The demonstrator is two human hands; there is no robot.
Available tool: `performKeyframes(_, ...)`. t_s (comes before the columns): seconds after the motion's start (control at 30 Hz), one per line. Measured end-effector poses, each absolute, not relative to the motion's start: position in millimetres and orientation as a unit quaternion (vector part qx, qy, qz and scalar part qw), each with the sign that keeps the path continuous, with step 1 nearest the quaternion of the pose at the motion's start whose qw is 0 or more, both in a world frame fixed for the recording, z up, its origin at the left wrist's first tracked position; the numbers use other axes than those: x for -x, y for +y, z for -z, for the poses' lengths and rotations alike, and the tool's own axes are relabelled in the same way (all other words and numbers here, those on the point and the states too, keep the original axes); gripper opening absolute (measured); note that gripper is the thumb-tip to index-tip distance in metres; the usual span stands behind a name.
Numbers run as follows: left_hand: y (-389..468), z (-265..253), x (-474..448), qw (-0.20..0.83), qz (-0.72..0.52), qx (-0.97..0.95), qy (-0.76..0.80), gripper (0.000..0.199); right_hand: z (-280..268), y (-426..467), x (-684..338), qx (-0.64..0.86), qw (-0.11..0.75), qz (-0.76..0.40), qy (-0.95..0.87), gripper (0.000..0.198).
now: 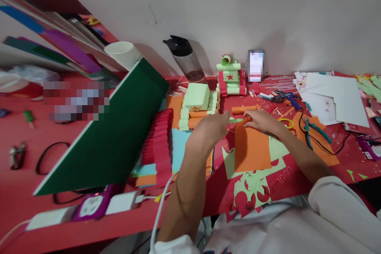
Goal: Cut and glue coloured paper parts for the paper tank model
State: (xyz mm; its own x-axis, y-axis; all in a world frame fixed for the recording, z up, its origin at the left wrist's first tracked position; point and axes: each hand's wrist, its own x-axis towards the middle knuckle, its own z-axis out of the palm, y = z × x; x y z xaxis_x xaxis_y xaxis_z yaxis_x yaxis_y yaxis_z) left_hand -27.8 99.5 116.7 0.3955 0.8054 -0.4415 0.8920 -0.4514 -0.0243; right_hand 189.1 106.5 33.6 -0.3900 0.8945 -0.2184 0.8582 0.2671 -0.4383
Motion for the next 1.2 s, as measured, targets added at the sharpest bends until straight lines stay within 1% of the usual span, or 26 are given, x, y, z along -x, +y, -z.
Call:
performKeyframes(0.07,92,-110,32,0.104,0.198,-0.828,0.514,0.039,-38,99,-200,0.57,0.074,-0.21,-0.791,0.039)
performKeyframes(0.13,86,-97,33,0.093,0.185,-0.83,0.517,0.04,-44,90,-218,0.581,0.095,-0.156,-0.793,0.041)
performKeyframes(0.17,84,-88,32,0.086,0.17,-0.841,0.506,0.04,-45,85,-227,0.576,0.092,-0.138,-0.801,0.041)
performKeyframes(0.23,77,-68,26,0.086,0.139,-0.866,0.472,0.039,-45,74,-246,0.547,0.047,-0.14,-0.824,0.042)
performKeyframes(0.33,67,-37,15,0.099,0.1,-0.9,0.412,0.044,-39,57,-267,0.523,-0.022,-0.184,-0.832,0.043)
performKeyframes(0.43,60,-13,9,0.104,0.081,-0.919,0.371,0.04,-31,47,-278,0.519,-0.038,-0.203,-0.83,0.043)
performKeyframes(0.5,59,-5,9,0.113,0.064,-0.92,0.369,0.039,-28,45,-281,0.513,-0.042,-0.201,-0.833,0.04)
performKeyframes(0.63,61,2,12,0.133,0.043,-0.915,0.379,0.036,-29,48,-280,0.487,-0.063,-0.186,-0.851,0.024)
performKeyframes(0.73,63,7,14,0.147,0.031,-0.909,0.389,0.035,-32,51,-278,0.46,-0.081,-0.158,-0.87,0.017)
performKeyframes(0.83,64,11,15,0.157,0.015,-0.907,0.39,0.033,-40,52,-278,0.451,-0.097,-0.131,-0.877,0.013)
performKeyframes(0.93,64,14,17,0.161,0.006,-0.906,0.391,0.033,-55,48,-282,0.46,-0.11,-0.132,-0.871,0.013)
performKeyframes(1.07,63,18,19,0.149,-0.006,-0.906,0.395,0.033,-73,39,-296,0.504,-0.12,-0.127,-0.846,0.011)
performKeyframes(1.2,60,22,22,0.113,-0.077,-0.915,0.38,0.032,-73,32,-308,0.558,-0.15,-0.119,-0.808,0.01)
